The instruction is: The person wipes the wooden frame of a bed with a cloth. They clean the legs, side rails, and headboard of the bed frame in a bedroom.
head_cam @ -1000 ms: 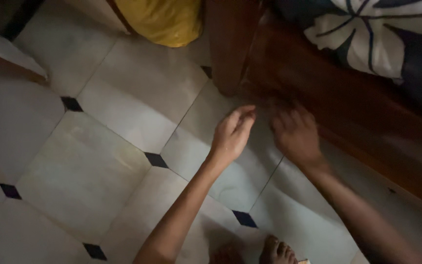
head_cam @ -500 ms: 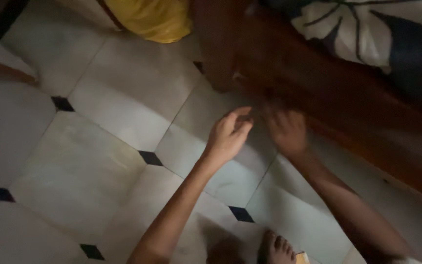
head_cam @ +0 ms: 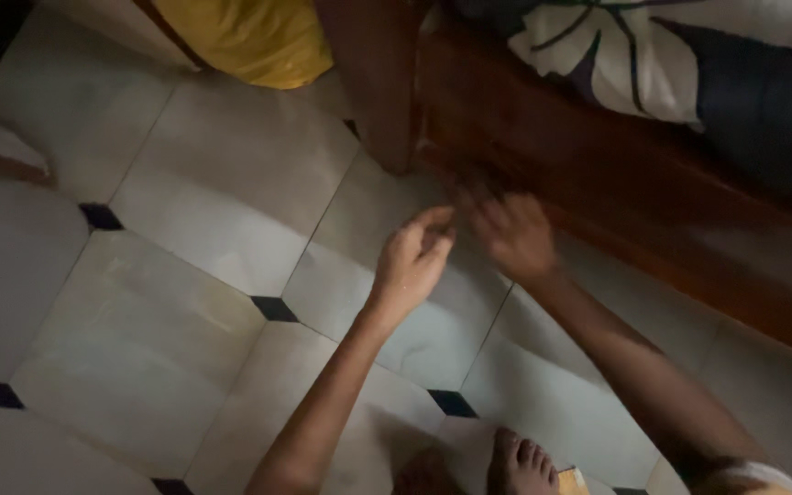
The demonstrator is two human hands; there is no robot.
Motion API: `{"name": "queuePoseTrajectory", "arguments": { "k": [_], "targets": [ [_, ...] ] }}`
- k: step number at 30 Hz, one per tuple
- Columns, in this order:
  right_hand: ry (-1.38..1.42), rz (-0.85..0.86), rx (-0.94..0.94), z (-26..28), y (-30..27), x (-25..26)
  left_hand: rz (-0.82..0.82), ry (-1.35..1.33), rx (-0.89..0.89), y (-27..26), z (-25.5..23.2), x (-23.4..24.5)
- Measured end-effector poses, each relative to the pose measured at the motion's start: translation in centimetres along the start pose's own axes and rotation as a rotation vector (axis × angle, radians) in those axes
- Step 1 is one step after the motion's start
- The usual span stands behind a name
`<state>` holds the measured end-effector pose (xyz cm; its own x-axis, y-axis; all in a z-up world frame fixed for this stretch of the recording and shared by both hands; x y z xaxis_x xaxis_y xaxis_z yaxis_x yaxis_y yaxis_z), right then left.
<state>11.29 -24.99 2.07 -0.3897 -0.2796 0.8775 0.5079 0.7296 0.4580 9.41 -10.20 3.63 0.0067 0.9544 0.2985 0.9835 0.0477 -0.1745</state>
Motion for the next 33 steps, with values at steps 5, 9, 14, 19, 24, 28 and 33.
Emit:
{"name": "queuePoseTrajectory", "arguments": {
  "k": [5,9,14,19,24,28,33],
  "targets": [
    [0.019,-0.032,-0.030,-4.1,-10.6,5.5,0.093,0.025,-0.085,-0.3,-1.3,-1.8],
    [-0.155,-0.050,-0.156,-5.6,-15.3,9.2,0.169,0.084,0.049,-0.1,-1.2,-2.8],
    [-0.074,-0.174,0.024,-4.5,-13.7,6.2,0.155,0.054,0.107,0.1,-1.3,-2.9],
    [-0.008,-0.049,0.139,-1.6,-7.2,-3.1,0.006,0.012,0.133,0.5,-0.8,-1.6],
    [-0.020,0.072,0.185,1.8,0.9,-8.7,-0.085,0.048,0.141,0.1,0.7,0.7],
    [-0.146,0.091,0.129,2.8,3.5,-7.1,-0.124,0.049,0.161,-0.8,1.6,1.7],
    [-0.130,0.159,0.120,1.3,1.3,-2.3,-0.101,0.012,0.090,-0.6,-0.5,0.2]
  ]
}}
Point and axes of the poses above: each hand's wrist, its own y-axis towards the middle knuckle, its own x-axis out of the back of the hand, z = x × y, the point moved 9 cm from there along y, towards the middle knuckle, and after that the axes turned 3 degrees about y, right-handed, at the moved point
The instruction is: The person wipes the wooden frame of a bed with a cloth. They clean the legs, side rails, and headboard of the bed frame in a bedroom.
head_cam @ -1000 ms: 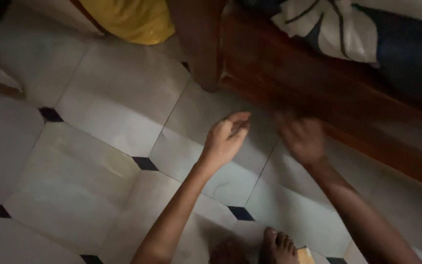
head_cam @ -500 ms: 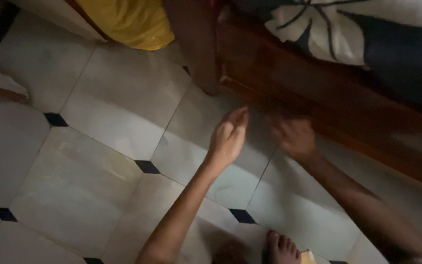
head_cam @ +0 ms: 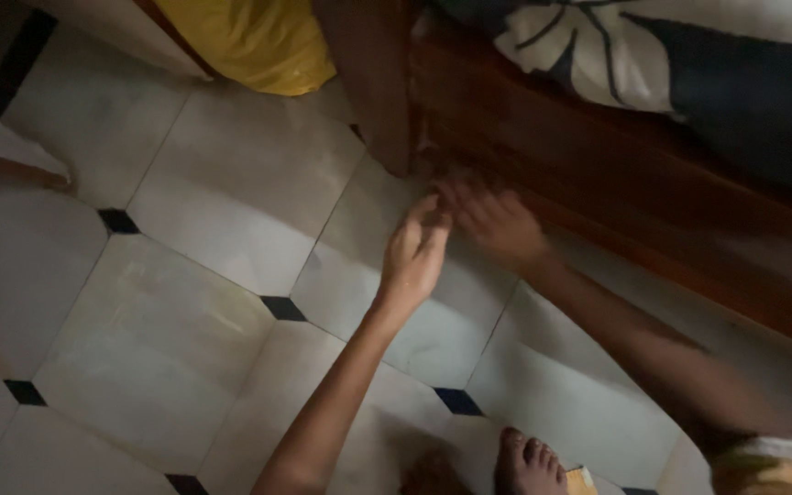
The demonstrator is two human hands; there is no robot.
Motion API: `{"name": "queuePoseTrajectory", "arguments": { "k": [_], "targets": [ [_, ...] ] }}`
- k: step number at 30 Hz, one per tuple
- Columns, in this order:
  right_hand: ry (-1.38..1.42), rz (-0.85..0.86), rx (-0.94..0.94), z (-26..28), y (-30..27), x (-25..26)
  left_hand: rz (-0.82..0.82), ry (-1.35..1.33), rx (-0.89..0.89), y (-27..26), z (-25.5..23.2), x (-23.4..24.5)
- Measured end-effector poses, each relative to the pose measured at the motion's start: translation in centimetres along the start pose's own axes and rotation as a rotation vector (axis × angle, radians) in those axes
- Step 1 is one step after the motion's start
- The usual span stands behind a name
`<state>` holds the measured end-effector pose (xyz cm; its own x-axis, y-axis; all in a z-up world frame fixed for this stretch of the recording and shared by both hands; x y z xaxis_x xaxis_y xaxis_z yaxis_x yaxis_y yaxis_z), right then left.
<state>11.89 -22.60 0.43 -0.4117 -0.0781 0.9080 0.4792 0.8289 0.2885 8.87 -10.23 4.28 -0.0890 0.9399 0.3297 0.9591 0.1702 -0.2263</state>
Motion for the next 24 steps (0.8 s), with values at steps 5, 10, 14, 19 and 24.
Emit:
{"name": "queuePoseTrajectory", "arguments": {
  "k": [5,10,14,19,24],
  "targets": [
    [0.018,-0.031,-0.139,-3.2,-8.4,4.3,0.147,-0.006,0.035,-0.8,-1.2,-2.3],
    [0.106,-0.344,-0.208,-4.9,-12.0,8.6,0.169,-0.016,-0.028,-0.5,-3.1,-3.2],
    [-0.039,-0.408,-0.297,-5.9,-9.8,8.9,0.191,-0.093,0.037,-0.3,-3.1,-3.9],
    [-0.072,-0.417,-0.338,-5.7,-4.4,7.1,0.129,-0.175,-0.036,-0.6,-3.3,-2.7],
    [-0.135,-0.314,-0.294,-4.8,1.1,4.5,0.026,-0.145,0.047,0.3,-1.2,-0.3]
  ]
}}
Point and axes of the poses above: each hand's wrist, its own y-axis towards the middle knuckle, its own x-axis out of the back of the hand, z = x × y, the point moved 9 cm from there along y, towards the middle knuckle, and after that the axes turned 3 degrees about y, right-handed, at the moved point
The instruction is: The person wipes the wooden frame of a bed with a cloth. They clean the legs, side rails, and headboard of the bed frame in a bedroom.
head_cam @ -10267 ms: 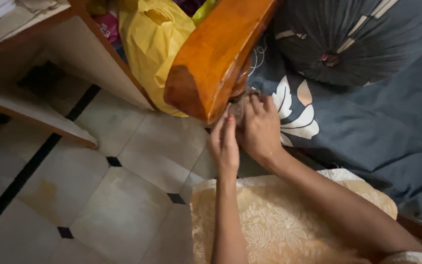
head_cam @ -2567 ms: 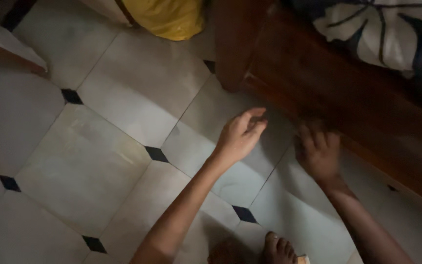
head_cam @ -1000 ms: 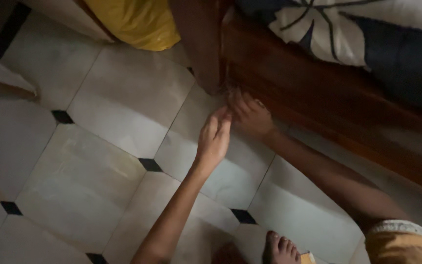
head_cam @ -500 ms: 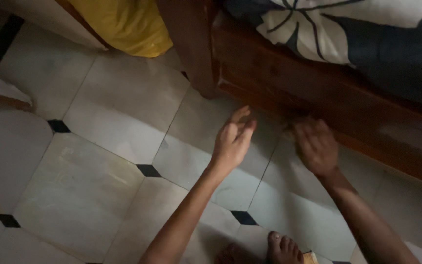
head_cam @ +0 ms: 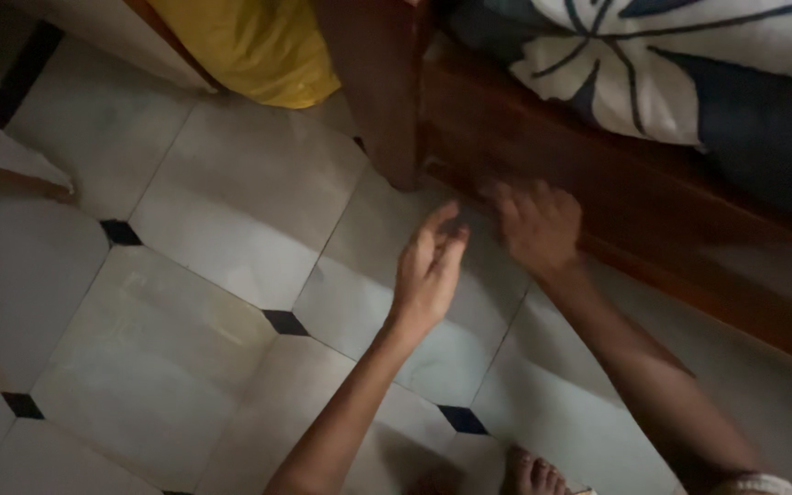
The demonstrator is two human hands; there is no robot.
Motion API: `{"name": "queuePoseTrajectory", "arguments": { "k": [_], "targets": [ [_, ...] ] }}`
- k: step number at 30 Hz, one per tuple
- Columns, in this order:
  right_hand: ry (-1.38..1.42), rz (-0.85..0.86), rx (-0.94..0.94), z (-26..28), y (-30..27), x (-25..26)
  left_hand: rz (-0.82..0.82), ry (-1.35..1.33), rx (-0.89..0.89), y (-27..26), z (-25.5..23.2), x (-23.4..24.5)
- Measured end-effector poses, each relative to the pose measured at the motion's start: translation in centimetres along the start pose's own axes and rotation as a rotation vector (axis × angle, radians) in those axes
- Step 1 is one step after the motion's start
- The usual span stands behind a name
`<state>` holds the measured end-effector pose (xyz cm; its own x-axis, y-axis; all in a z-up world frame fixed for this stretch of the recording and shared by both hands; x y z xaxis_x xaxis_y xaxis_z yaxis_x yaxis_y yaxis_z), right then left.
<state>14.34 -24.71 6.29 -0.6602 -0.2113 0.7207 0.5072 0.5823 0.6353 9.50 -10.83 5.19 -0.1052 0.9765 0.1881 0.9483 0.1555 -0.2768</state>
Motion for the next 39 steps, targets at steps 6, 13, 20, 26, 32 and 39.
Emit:
{"name": "queuePoseTrajectory", "arguments": {
  "k": [6,13,20,26,32,39],
  "targets": [
    [0.147,0.081,0.159,3.5,4.5,-2.2,-0.070,-0.021,-0.009,0.4,0.9,1.2],
    [0.246,0.145,0.204,5.5,6.1,1.2,-0.099,-0.014,-0.130,-0.8,0.9,2.5],
    [0.462,0.329,0.114,5.2,6.0,2.5,-0.120,0.331,-0.492,-4.1,-4.2,3.8],
    [0.945,0.568,-0.494,4.9,3.0,3.2,0.082,0.215,-0.387,-5.9,-4.5,2.4],
    [1.393,0.513,-0.741,3.9,3.1,5.5,-0.208,0.242,-0.639,-7.1,-6.0,5.1],
    [1.783,0.321,-1.091,7.4,1.7,7.5,-0.228,-0.141,-0.235,-5.1,-0.1,6.4]
  ]
}}
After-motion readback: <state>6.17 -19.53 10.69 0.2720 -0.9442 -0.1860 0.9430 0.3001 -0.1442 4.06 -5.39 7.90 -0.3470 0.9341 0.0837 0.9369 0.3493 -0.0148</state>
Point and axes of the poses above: each hand's wrist, its own y-axis towards the middle knuckle, its own x-axis out of the back of the hand, z = x × y, the point moved 9 cm from there along y, towards the middle knuckle, and after that the axes turned 3 degrees about y, right-handed, at the moved point
